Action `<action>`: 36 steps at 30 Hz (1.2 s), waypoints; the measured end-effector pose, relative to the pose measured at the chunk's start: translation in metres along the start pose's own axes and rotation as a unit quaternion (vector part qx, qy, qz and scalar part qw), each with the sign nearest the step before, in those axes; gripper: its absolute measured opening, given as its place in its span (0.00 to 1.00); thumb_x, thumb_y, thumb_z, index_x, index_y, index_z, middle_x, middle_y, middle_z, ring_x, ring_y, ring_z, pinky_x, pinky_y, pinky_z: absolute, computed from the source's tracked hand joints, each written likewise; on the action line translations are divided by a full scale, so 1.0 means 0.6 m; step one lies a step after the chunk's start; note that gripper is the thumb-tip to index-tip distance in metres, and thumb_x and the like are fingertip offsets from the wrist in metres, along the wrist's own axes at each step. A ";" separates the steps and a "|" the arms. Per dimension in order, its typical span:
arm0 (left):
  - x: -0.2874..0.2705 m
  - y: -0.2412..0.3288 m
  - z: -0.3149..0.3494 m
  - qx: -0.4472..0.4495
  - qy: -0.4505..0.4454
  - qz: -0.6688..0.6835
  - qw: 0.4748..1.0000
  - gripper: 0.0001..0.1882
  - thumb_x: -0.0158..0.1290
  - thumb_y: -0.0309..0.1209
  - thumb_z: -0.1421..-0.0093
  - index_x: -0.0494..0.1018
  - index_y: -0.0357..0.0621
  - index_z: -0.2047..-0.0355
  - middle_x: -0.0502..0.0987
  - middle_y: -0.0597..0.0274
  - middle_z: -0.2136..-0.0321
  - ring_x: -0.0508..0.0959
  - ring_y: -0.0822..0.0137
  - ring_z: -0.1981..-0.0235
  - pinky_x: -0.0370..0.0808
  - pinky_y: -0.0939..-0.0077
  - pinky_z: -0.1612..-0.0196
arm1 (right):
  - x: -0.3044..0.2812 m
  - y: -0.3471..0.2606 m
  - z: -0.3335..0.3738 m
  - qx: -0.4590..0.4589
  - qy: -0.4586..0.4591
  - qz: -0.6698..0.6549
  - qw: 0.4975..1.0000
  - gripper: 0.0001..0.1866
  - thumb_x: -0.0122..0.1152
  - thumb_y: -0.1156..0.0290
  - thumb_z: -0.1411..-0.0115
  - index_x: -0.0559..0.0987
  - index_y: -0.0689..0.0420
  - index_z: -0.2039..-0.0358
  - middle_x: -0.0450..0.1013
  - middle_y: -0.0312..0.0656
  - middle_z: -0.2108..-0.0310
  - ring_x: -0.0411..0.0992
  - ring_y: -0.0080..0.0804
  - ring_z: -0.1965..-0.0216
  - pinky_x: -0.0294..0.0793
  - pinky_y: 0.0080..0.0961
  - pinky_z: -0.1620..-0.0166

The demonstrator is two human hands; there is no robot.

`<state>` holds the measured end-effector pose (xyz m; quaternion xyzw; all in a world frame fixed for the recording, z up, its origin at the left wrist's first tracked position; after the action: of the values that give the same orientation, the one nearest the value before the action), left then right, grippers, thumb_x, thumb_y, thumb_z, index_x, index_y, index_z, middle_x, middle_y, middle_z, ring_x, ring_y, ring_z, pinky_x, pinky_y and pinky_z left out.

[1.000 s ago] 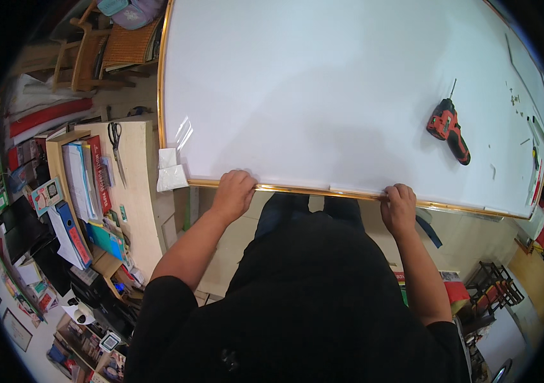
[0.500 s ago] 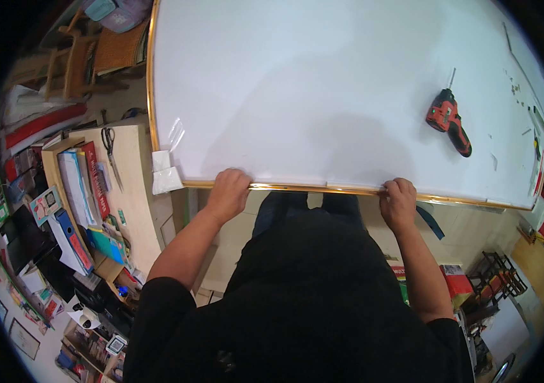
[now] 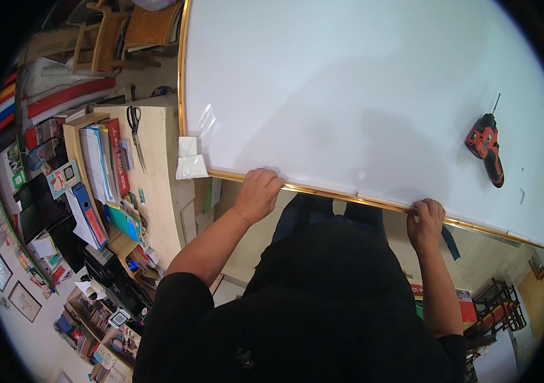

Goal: The person attaches a gold-colored trim to the edges of a large white board using a cordless drill and screws. They position trim pieces along the perimeter, drive screws to secure them, and occasionally adjust the board with assistance from another person.

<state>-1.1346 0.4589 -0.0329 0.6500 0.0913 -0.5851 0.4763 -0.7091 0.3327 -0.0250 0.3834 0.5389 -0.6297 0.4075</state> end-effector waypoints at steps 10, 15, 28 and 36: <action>0.006 0.022 -0.020 0.005 -0.022 0.015 1.000 0.16 0.57 0.21 0.46 0.74 0.47 0.57 0.74 0.56 0.58 0.73 0.50 0.51 0.69 0.55 0.47 | -0.008 -0.028 -0.020 -0.045 -0.019 -0.047 0.998 0.13 0.65 0.77 0.49 0.77 0.55 0.61 0.73 0.44 0.59 0.71 0.49 0.53 0.70 0.44 0.49; 0.033 0.047 -0.042 0.022 -0.032 0.027 0.999 0.17 0.57 0.20 0.46 0.74 0.47 0.56 0.74 0.57 0.58 0.74 0.51 0.52 0.69 0.55 0.48 | 0.022 -0.074 -0.034 -0.073 -0.051 -0.092 0.992 0.14 0.68 0.77 0.47 0.78 0.55 0.60 0.74 0.43 0.60 0.72 0.46 0.55 0.70 0.42 0.51; 0.030 0.063 -0.045 0.008 -0.001 0.015 1.000 0.17 0.55 0.19 0.48 0.74 0.46 0.57 0.74 0.55 0.60 0.74 0.50 0.53 0.69 0.55 0.50 | 0.022 -0.070 -0.035 -0.066 -0.049 -0.122 0.989 0.12 0.63 0.76 0.47 0.79 0.55 0.61 0.73 0.44 0.59 0.71 0.46 0.53 0.69 0.42 0.49; 0.042 0.082 -0.069 0.049 -0.037 0.041 0.997 0.21 0.54 0.15 0.53 0.74 0.44 0.57 0.74 0.53 0.59 0.74 0.48 0.54 0.69 0.55 0.50 | 0.027 -0.066 -0.031 -0.079 -0.039 -0.108 0.990 0.08 0.60 0.74 0.49 0.77 0.55 0.66 0.70 0.42 0.64 0.70 0.44 0.57 0.68 0.39 0.51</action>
<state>-1.0662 0.4517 -0.0347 0.6541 0.0180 -0.5921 0.4704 -0.7507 0.3529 -0.0278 0.2649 0.6090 -0.6396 0.3872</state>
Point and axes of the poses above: each hand's wrist, its own z-axis away from the middle knuckle, its own x-axis out of the palm, y = z × x, the point moved 3 cm from there along -z, towards the middle knuckle
